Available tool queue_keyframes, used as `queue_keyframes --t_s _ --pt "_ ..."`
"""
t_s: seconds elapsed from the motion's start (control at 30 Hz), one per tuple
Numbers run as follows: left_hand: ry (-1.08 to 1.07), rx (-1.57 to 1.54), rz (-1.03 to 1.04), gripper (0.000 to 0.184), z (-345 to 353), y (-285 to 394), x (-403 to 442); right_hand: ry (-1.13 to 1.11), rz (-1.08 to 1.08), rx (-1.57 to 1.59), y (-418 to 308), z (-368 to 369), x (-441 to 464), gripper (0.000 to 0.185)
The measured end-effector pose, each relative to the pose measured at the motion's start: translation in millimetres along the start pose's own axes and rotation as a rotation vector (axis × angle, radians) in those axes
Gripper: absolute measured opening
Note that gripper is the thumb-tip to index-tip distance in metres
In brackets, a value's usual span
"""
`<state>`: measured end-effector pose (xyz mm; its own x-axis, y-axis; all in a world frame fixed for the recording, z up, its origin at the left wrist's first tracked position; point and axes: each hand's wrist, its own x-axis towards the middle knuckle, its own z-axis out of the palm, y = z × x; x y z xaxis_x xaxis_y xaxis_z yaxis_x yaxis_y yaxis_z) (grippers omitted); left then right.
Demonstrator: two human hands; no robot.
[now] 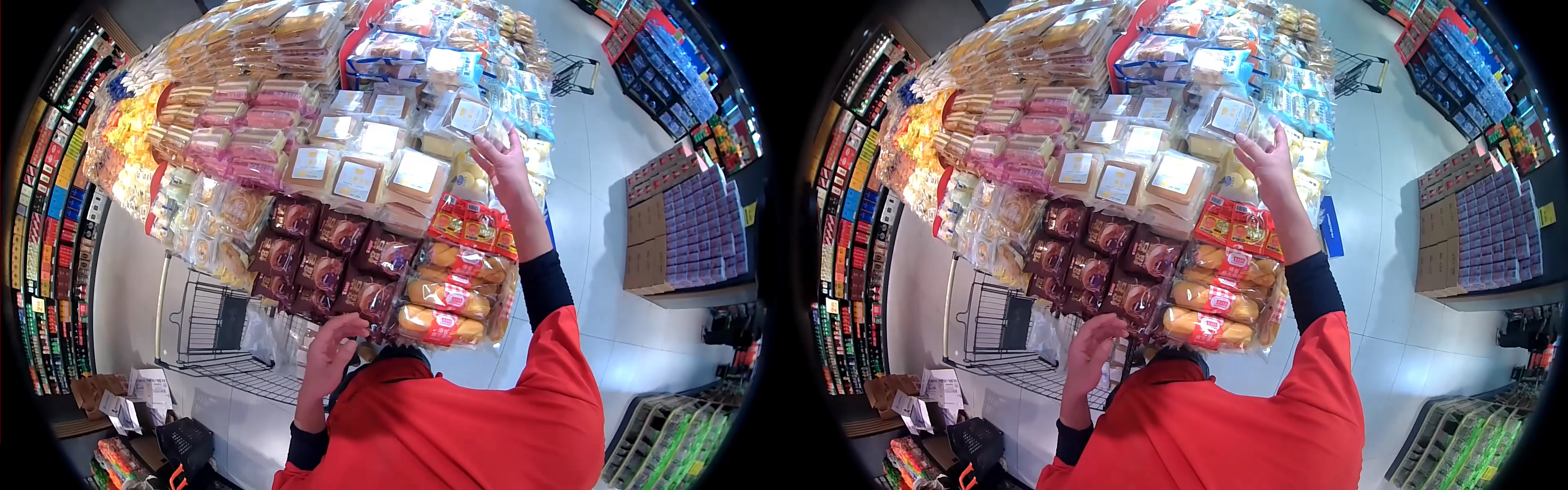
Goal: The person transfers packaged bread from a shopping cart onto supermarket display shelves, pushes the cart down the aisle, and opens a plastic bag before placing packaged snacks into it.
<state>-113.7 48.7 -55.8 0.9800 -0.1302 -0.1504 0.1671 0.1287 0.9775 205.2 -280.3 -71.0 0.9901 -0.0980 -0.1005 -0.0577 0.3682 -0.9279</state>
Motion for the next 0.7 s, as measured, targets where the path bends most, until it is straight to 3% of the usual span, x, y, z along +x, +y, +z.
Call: queue_keyframes --t_s 0.13,0.23,0.3,0.33,0.47,0.5,0.53,0.57,0.6,0.63,0.67,0.7 --pt "-0.003 -0.008 0.005 0.043 0.8 -6.1 -0.1 0.049 0.075 0.05 8.6 4.3 6.7 0.106" --pt "-0.006 -0.016 -0.022 0.042 1.0 -9.9 -2.1 0.086 0.123 -0.194 10.8 8.8 16.1 0.11" --pt "-0.008 -0.028 -0.022 0.042 0.4 -11.1 -4.9 0.101 0.086 -0.646 9.6 14.3 27.4 0.096" --pt "0.024 -0.029 -0.019 0.042 -1.5 -12.7 -7.7 0.073 -0.031 -0.616 26.4 7.5 42.2 0.065" --pt "0.034 -0.012 -0.086 0.035 -15.2 -30.7 -27.1 0.03 0.036 -0.832 42.1 8.2 68.8 0.063" --pt "0.027 0.02 -0.112 0.032 -21.0 -38.2 -35.3 0.016 -0.123 -0.919 56.1 -4.6 85.4 0.059" --pt "0.023 0.096 -0.138 0.028 -30.4 -45.9 -44.0 -0.149 -0.083 -0.935 67.7 -31.7 110.5 0.054" --pt "0.025 0.162 -0.185 0.025 -41.8 -55.5 -58.1 -0.15 0.017 -0.805 68.2 -44.9 109.7 0.053" --pt "0.065 0.172 -0.22 0.022 -51.6 -67.4 -75.3 -0.27 -0.183 -0.81 93.8 -99.5 129.9 0.052" --pt "0.092 0.18 -0.248 0.019 -62.1 -82.2 -94.3 -0.125 -0.116 -0.657 58.7 -67.4 82.8 0.05" --pt "0.168 0.157 -0.256 0.018 -71.0 -97.0 -116.8 0.193 -0.004 -0.728 41.3 -38.7 60.1 0.05" --pt "0.219 0.14 -0.252 0.017 -77.6 -116.7 -136.5 0.122 -0.212 -0.573 16.3 8.2 -18.6 0.051"
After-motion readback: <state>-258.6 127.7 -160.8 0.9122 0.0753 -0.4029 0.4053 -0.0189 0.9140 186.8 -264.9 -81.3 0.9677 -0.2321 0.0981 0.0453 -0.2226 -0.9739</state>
